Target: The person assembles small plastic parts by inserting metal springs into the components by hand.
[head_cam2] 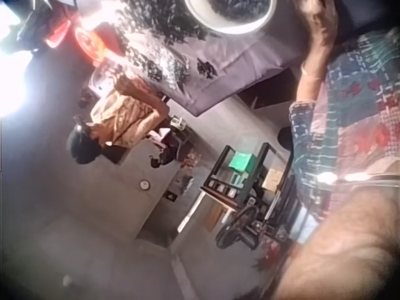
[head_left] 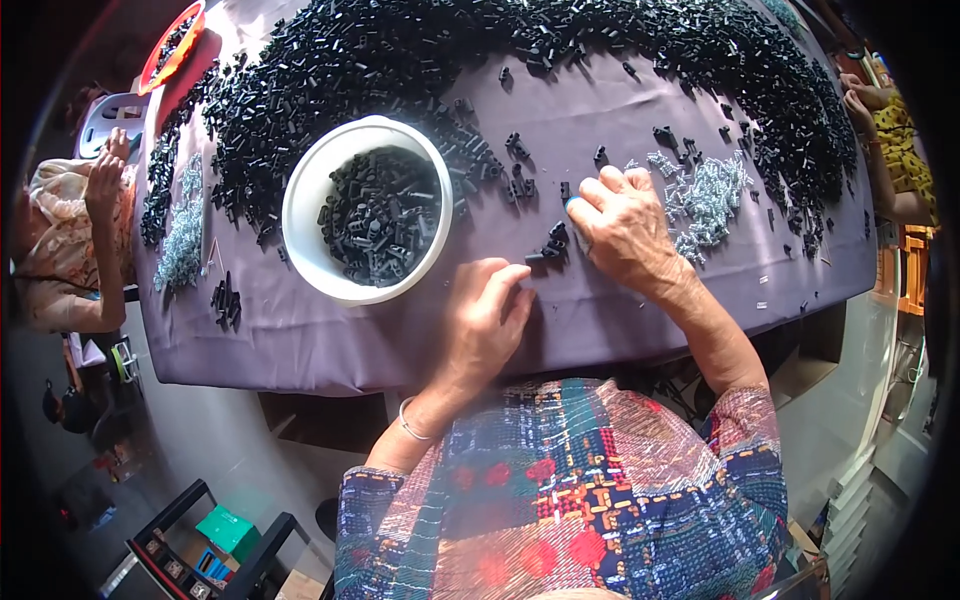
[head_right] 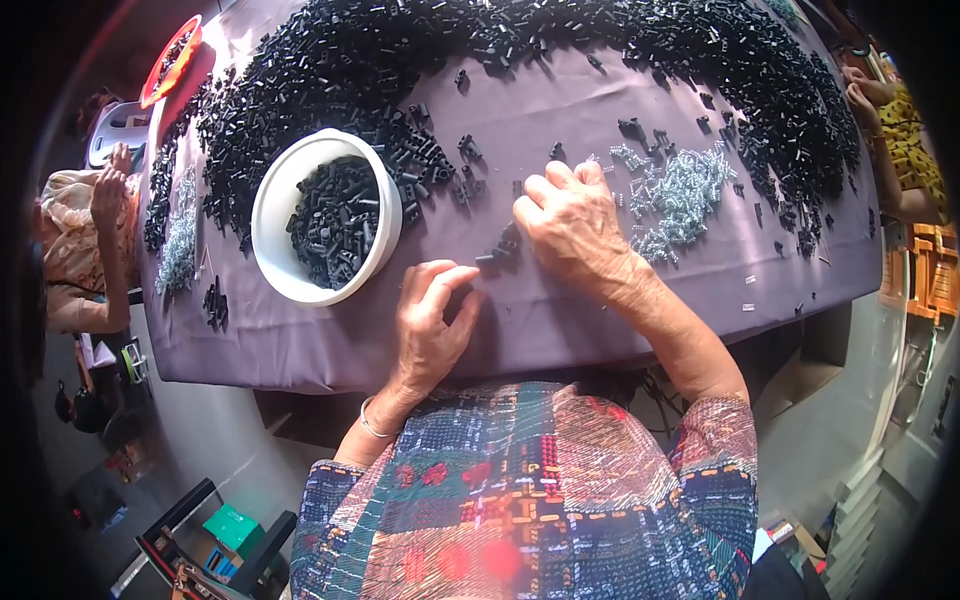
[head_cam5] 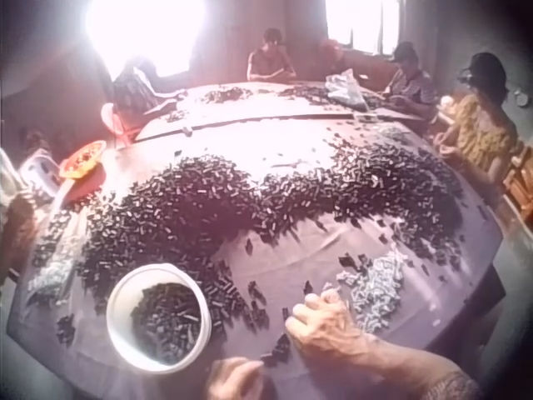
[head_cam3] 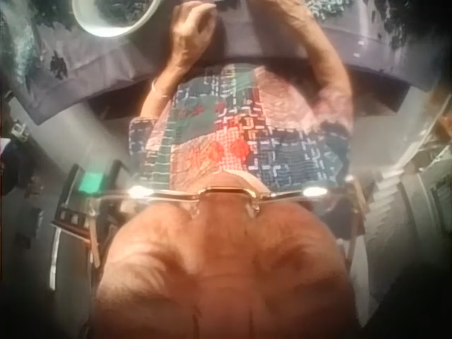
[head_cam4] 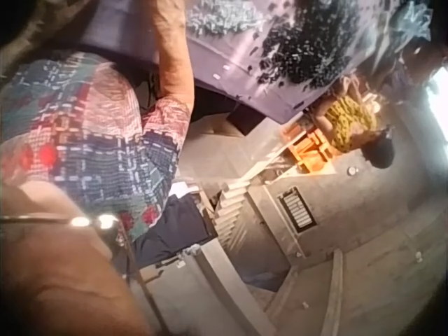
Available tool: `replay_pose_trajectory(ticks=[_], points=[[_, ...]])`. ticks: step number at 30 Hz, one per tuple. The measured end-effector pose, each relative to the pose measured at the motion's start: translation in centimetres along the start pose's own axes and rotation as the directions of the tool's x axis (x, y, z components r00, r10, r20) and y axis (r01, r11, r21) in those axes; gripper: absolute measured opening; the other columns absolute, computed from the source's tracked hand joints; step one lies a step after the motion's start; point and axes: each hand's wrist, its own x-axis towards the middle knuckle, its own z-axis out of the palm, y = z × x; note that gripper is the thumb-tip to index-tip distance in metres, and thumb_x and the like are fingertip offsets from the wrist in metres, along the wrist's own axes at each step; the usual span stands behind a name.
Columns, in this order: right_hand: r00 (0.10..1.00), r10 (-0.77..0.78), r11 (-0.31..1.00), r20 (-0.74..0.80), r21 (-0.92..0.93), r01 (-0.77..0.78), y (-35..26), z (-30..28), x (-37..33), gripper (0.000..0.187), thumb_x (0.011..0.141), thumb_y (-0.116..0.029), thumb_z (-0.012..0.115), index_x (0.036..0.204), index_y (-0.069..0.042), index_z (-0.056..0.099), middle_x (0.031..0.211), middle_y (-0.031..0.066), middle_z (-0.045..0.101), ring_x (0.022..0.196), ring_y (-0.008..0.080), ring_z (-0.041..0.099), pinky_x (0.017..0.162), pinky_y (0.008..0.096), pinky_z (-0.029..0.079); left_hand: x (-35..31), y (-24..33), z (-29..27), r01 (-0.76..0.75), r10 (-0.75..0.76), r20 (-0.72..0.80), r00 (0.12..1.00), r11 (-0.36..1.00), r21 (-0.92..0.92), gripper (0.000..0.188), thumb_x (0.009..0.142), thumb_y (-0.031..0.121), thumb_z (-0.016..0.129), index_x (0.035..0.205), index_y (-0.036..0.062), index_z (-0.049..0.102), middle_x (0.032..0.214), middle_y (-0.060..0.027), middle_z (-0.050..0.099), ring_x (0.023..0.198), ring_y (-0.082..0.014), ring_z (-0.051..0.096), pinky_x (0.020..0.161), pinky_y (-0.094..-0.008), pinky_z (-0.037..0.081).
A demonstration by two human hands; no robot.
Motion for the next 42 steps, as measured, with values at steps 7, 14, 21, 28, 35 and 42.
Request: replay_pose_trajectory(ticks=[7, 14, 21, 28, 35, 42], points=[[0.937, 0.306, 0.815, -0.168, 0.554, -0.167, -0.6, -1.3, -2.0, 0.024, 0.065, -0.002, 0.070, 0.086, -0.004, 0.059, 0.086, 0.0082, 0.060, 0.078, 0.0237, 0.059, 0.071, 0.0348, 0.046, 0.2, -0.1, -0.2, 0.117, -0.118, -0.007, 0.993, 0.989, -0.085, 0.037, 0.071, -0.002, 0.072, 0.105, 0.0013, 0.058, 0.101, -0.0127, 0.057, 0.090, -0.0271, 0.057, 0.077, -0.0357, 0.049], [0.906, 0.424, 0.543, 0.009, 0.798, -0.262, -3.0, 1.5, -6.0, 0.033, 0.068, 0.005, 0.069, 0.097, -0.001, 0.055, 0.082, 0.0080, 0.057, 0.068, 0.0151, 0.058, 0.061, 0.0256, 0.048, 2.4, 0.1, 0.6, -0.037, 0.033, 0.047, 0.998, 0.995, 0.094, 0.025, 0.073, 0.001, 0.071, 0.096, 0.0035, 0.062, 0.095, -0.0147, 0.057, 0.089, -0.0326, 0.057, 0.076, -0.0392, 0.049], [0.816, 0.570, 0.236, 0.096, 0.932, -0.275, -4.2, 1.3, -5.5, 0.037, 0.072, 0.008, 0.068, 0.106, 0.000, 0.056, 0.087, 0.0054, 0.062, 0.074, 0.0113, 0.061, 0.068, 0.0241, 0.050, 1.4, 1.2, -0.3, 0.354, -0.328, 0.141, 0.934, 0.801, -0.483, 0.018, 0.080, 0.003, 0.070, 0.096, 0.0019, 0.063, 0.093, -0.0054, 0.063, 0.079, -0.0109, 0.060, 0.068, -0.0240, 0.049], [0.888, 0.460, 0.372, -0.003, 0.909, -0.189, -4.4, -0.5, -4.6, 0.035, 0.072, 0.008, 0.067, 0.104, 0.000, 0.056, 0.087, 0.0068, 0.063, 0.074, 0.0128, 0.061, 0.069, 0.0258, 0.050, 0.9, 1.0, -0.5, 0.541, -0.430, 0.414, 0.802, 0.231, -0.808, 0.024, 0.083, 0.003, 0.068, 0.107, -0.0001, 0.064, 0.092, -0.0053, 0.067, 0.078, -0.0090, 0.061, 0.068, -0.0238, 0.050], [0.952, 0.284, 0.542, -0.118, 0.838, -0.058, -4.3, -2.3, -3.9, 0.040, 0.071, 0.011, 0.068, 0.107, 0.000, 0.054, 0.088, 0.0090, 0.062, 0.076, 0.0164, 0.063, 0.069, 0.0271, 0.051, 0.3, 1.3, -0.7, 0.537, -0.427, 0.381, 0.820, 0.343, -0.771, 0.021, 0.083, 0.003, 0.069, 0.103, -0.0003, 0.065, 0.092, -0.0062, 0.068, 0.076, -0.0097, 0.061, 0.067, -0.0240, 0.050], [0.991, 0.083, 0.732, -0.107, 0.681, 0.012, -3.7, -3.1, -4.1, 0.049, 0.064, 0.007, 0.066, 0.111, 0.002, 0.053, 0.093, 0.0186, 0.062, 0.087, 0.0351, 0.062, 0.074, 0.0405, 0.051, -0.2, 2.4, -1.3, 0.501, -0.364, 0.350, 0.863, 0.530, -0.684, 0.019, 0.083, 0.000, 0.068, 0.102, 0.0012, 0.068, 0.095, -0.0044, 0.066, 0.082, -0.0091, 0.060, 0.070, -0.0213, 0.049]])
